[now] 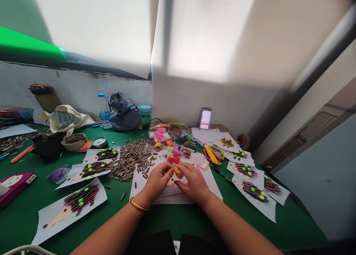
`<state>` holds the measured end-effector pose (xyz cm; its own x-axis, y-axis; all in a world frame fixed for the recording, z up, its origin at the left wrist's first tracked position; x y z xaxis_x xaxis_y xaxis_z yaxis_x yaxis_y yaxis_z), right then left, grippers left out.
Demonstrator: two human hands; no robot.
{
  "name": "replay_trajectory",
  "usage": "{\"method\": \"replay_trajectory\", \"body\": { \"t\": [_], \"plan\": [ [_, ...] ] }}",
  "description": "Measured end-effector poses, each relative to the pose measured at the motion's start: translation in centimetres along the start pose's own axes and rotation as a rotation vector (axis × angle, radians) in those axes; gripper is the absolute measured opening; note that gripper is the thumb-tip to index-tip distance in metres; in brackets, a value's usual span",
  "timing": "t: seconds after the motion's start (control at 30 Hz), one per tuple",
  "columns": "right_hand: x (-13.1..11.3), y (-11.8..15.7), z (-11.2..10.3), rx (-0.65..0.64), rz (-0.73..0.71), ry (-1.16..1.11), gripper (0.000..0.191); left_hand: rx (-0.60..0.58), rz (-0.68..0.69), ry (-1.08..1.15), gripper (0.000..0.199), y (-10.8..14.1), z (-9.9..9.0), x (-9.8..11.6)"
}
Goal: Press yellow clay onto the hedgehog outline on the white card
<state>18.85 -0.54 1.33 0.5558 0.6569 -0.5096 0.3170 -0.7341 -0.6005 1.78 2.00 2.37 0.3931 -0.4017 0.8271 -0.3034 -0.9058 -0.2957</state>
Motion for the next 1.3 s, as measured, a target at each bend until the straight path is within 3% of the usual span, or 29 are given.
{"method": "replay_trajectory", "body": {
  "t": [0.33,0.77,1.03,1.3],
  "plan": [
    [0.1,0.1,-0.2,0.039,-0.014,0.173,0.041,0.116,-0.011,0.082,0.019,0.7,0.6,0.6],
    [0.2,0.2,0.0,-0.023,0.057,0.084,0.023,-0.001,0.049,0.125,0.016,0.5,0.9,1.0],
    [0.2,0.4,0.5,0.008,0.063,0.158,0.033,0.064,0.026,0.175,0.016,0.6,0.8,1.5],
    [0.2,0.2,0.3,-0.017,0.102,0.158,0.025,0.035,0.029,0.179,0.017,0.8,0.8,1.3]
  ]
}}
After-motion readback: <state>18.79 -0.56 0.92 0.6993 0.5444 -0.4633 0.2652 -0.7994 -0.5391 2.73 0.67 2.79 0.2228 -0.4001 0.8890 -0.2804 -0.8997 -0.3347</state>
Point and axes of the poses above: each hand's wrist, its own y-axis away from the middle knuckle, its own z-axis out of the palm, x = y × z, the point moved 2 cm from there along -y, towards the middle knuckle, and after that the axes turned 8 degrees about -y, right-handed, at the moved point
